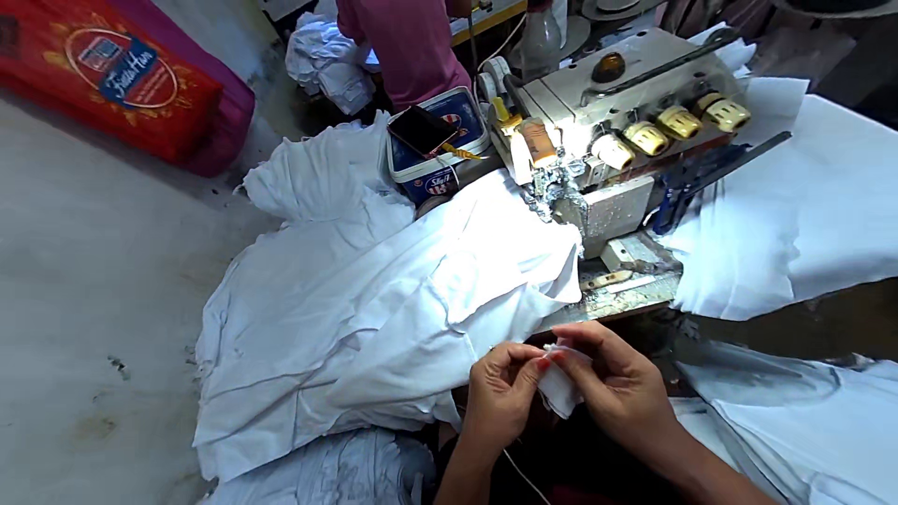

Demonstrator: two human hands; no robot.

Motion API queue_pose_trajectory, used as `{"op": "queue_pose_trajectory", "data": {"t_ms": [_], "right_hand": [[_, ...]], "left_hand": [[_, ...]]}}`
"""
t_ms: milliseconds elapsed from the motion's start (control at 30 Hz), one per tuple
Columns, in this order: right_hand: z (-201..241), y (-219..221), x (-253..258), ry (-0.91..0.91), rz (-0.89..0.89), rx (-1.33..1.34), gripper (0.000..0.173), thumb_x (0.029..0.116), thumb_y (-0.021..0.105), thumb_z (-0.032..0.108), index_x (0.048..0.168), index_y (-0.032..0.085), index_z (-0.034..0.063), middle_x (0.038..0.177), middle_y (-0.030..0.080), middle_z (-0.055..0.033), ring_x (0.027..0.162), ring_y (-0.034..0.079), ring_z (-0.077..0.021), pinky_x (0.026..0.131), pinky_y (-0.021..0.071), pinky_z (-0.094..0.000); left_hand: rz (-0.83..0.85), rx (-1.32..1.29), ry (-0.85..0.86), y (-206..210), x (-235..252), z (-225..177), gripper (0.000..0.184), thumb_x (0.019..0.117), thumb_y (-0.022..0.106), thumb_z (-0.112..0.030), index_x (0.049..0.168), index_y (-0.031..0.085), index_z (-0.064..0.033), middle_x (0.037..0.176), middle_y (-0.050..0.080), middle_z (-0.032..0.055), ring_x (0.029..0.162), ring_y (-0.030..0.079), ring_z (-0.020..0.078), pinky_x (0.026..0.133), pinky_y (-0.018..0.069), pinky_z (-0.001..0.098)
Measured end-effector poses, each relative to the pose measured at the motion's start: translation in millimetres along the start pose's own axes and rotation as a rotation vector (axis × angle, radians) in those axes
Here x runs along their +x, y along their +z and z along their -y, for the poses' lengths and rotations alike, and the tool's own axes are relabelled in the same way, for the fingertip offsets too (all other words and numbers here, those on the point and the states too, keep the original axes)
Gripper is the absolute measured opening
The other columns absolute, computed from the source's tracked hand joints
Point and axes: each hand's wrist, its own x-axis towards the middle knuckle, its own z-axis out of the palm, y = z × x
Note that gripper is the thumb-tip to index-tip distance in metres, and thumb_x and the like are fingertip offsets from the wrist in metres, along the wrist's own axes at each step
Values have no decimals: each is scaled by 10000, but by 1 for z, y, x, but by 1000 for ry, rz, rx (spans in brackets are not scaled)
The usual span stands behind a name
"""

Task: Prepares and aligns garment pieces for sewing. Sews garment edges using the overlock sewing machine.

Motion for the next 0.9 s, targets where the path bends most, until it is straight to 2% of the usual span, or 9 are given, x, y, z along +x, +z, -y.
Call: {"op": "queue_pose_trajectory", "data": {"t_ms": [100, 167, 233, 500, 633, 733, 833, 867, 900], "right_hand": [[0, 1, -3, 25, 65, 48, 120, 980, 656, 182, 1018, 680, 70, 957, 677, 52, 891, 629, 68, 805, 530, -90], [6, 0, -4, -18, 124, 96, 102, 1013, 624, 201, 1019, 667, 109, 968, 671, 67, 912, 624, 66, 809, 526, -92], [15, 0, -4, -61, 185, 146, 120, 1042, 593, 225, 1067, 673, 140, 1002, 662, 70, 960, 620, 51, 841, 518, -102], [23, 11, -13, 52, 238, 463, 111, 928, 753, 176, 1030, 707, 187, 986, 661, 114, 938, 625, 62, 818, 532, -97], [19, 11, -13, 67, 273, 491, 108, 919, 766, 188, 989, 685, 177, 972, 642, 99, 941, 616, 54, 820, 528, -100], [14, 10, -14, -18, 252, 312, 123, 955, 726, 274, 982, 644, 186, 1002, 590, 92, 981, 572, 58, 847, 488, -81], [14, 7, -10, -176, 172, 116, 117, 1040, 602, 303, 1037, 573, 190, 1024, 603, 76, 1019, 590, 19, 897, 483, -127], [16, 6, -8, -176, 145, 141, 92, 1038, 610, 278, 1069, 582, 197, 1011, 638, 93, 993, 626, 27, 881, 516, -129], [19, 4, -6, -144, 134, 175, 89, 1030, 624, 254, 1103, 598, 210, 995, 660, 119, 951, 642, 48, 848, 531, -115]], "left_hand": [[26, -18, 100, -11, -2, -4, 69, 948, 635, 7, 968, 702, 10, 948, 690, -62, 905, 636, -55, 824, 544, 144], [144, -211, 88, -18, -4, -2, 161, 1037, 587, -182, 1062, 738, -136, 1015, 726, -132, 939, 647, -84, 834, 533, 125], [260, -454, 37, -17, -4, -2, 216, 1047, 548, -290, 1148, 727, -224, 1030, 738, -155, 925, 658, -98, 824, 530, 110], [538, -591, 43, -26, -1, 3, 196, 1006, 632, -174, 1199, 661, -192, 1061, 708, -160, 935, 629, -116, 828, 508, 95], [575, -591, 35, -30, -2, 6, 106, 1007, 632, -181, 1107, 656, -153, 992, 684, -133, 921, 616, -105, 808, 498, 95], [563, -465, 68, -33, 0, 4, 136, 1023, 615, -267, 1031, 609, -132, 927, 626, -107, 871, 586, -97, 764, 477, 90], [495, -196, 203, -37, 9, 0, 254, 1059, 533, -376, 1005, 556, -130, 1079, 575, -55, 1082, 545, -26, 942, 453, 160], [476, -140, 222, -40, 14, -3, 274, 1065, 513, -391, 1006, 554, -127, 1120, 607, -35, 1159, 561, 17, 1013, 458, 220], [457, -128, 215, -43, 17, -6, 264, 1061, 520, -386, 1019, 562, -129, 1090, 657, -37, 1147, 602, 33, 1021, 480, 260]]}}
